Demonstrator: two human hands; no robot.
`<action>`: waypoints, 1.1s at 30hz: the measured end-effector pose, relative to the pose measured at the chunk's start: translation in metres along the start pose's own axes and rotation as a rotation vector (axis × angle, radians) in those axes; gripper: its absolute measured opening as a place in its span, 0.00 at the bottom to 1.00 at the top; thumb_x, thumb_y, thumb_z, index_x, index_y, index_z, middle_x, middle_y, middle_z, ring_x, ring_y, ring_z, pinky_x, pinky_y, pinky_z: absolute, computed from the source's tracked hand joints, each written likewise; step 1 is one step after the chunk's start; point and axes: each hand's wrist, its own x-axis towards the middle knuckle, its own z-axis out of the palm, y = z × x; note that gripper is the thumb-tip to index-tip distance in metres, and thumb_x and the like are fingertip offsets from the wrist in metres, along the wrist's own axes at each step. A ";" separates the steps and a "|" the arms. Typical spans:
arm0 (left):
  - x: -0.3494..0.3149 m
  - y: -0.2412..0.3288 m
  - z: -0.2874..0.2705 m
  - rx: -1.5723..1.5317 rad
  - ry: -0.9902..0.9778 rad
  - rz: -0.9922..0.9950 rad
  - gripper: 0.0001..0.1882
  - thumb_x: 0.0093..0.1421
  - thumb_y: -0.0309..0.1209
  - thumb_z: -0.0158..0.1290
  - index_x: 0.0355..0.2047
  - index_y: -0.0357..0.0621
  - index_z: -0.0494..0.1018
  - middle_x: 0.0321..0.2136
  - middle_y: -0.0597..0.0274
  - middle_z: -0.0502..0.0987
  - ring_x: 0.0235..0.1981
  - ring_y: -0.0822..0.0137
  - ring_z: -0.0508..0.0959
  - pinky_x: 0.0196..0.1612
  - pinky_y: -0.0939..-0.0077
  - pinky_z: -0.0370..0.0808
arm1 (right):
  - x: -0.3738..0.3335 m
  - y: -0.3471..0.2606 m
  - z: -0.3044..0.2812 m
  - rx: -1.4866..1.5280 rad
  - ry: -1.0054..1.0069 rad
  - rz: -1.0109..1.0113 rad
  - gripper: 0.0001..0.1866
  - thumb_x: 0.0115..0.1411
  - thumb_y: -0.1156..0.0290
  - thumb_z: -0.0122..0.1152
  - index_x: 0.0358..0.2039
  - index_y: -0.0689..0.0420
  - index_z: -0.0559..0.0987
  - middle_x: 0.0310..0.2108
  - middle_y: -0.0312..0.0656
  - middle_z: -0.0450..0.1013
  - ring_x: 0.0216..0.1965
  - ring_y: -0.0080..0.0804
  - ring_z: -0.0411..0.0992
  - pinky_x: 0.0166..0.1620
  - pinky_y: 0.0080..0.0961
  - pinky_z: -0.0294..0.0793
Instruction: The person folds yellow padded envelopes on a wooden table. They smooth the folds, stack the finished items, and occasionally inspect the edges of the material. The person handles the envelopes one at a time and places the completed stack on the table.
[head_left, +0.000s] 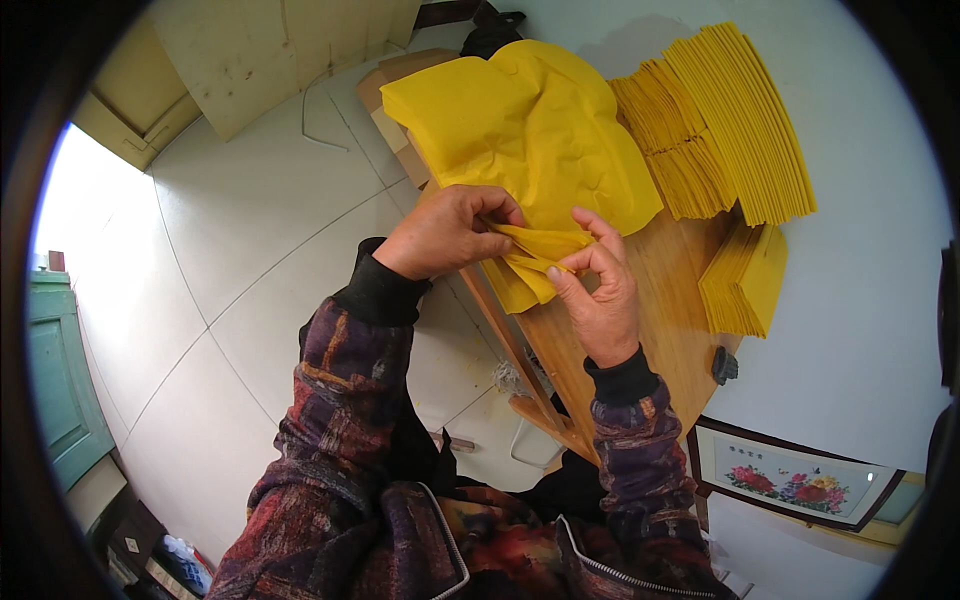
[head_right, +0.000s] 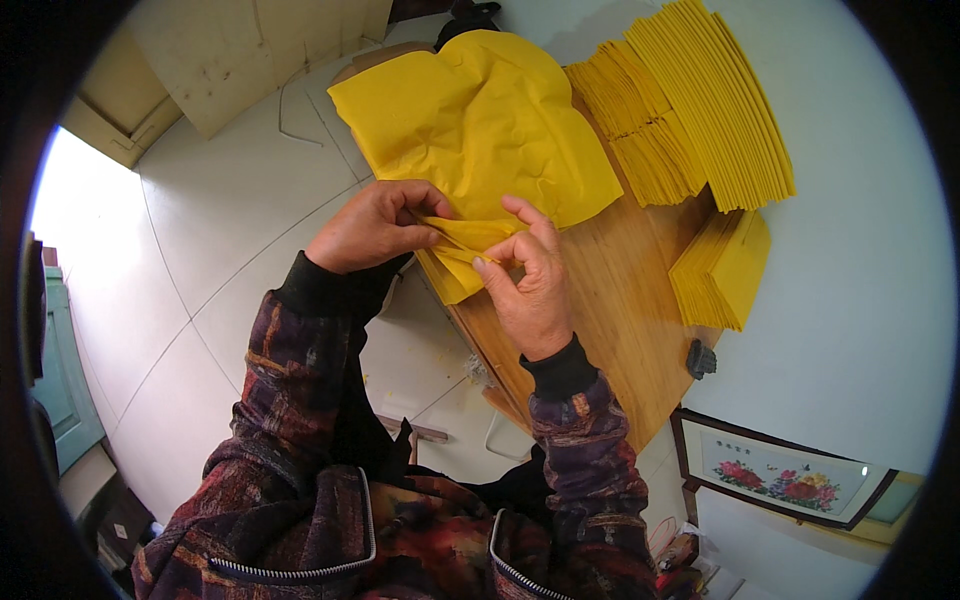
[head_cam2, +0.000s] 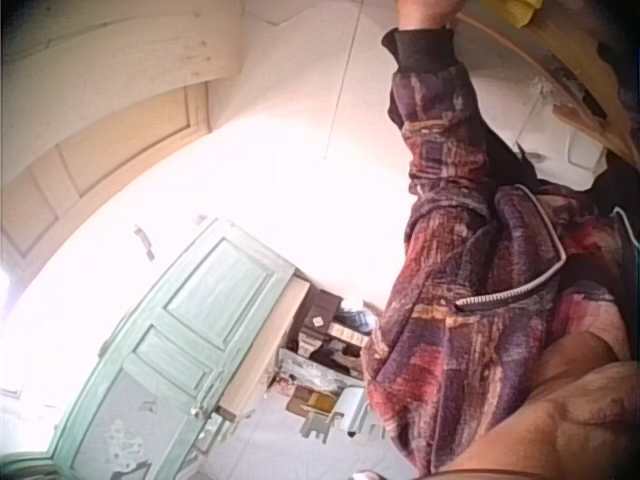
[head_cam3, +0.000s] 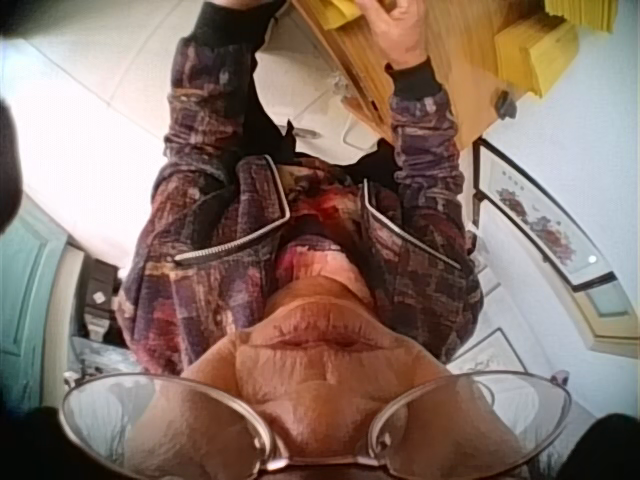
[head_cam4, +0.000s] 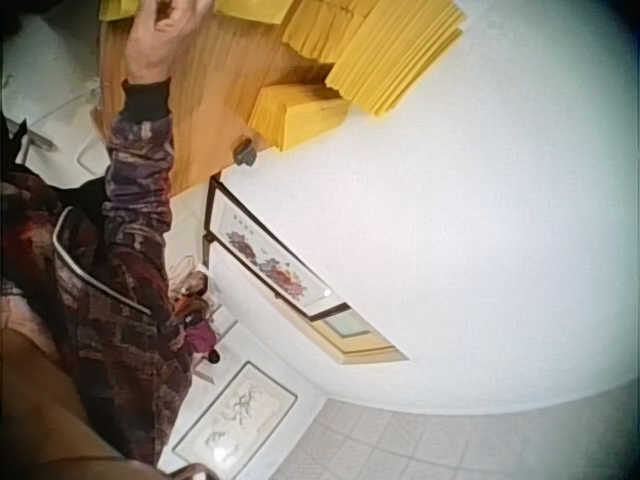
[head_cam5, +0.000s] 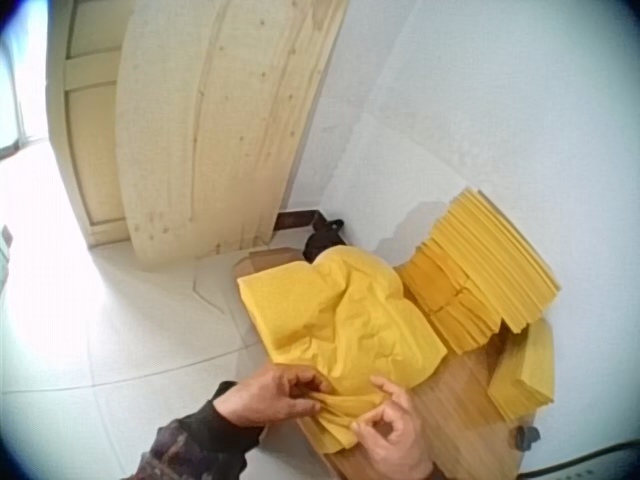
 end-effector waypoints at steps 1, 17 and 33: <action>0.001 0.000 0.001 -0.020 0.008 -0.015 0.09 0.52 0.22 0.57 0.35 0.34 0.73 0.30 0.60 0.78 0.34 0.72 0.77 0.41 0.80 0.74 | -0.001 -0.001 0.000 0.007 0.000 0.018 0.06 0.51 0.79 0.63 0.25 0.60 0.73 0.56 0.52 0.64 0.47 0.34 0.68 0.44 0.24 0.68; 0.002 0.007 0.009 0.214 0.123 -0.063 0.06 0.58 0.25 0.55 0.34 0.34 0.74 0.27 0.68 0.77 0.30 0.79 0.74 0.35 0.83 0.72 | -0.008 -0.004 0.004 -0.397 0.030 -0.281 0.10 0.47 0.82 0.64 0.32 0.58 0.78 0.57 0.50 0.63 0.57 0.45 0.61 0.56 0.35 0.62; 0.001 0.004 0.004 0.075 0.065 -0.030 0.06 0.58 0.25 0.55 0.34 0.34 0.74 0.27 0.68 0.75 0.29 0.79 0.73 0.34 0.83 0.71 | 0.000 -0.004 0.000 -0.169 0.022 -0.139 0.08 0.46 0.80 0.64 0.23 0.58 0.71 0.57 0.52 0.64 0.55 0.49 0.63 0.56 0.38 0.62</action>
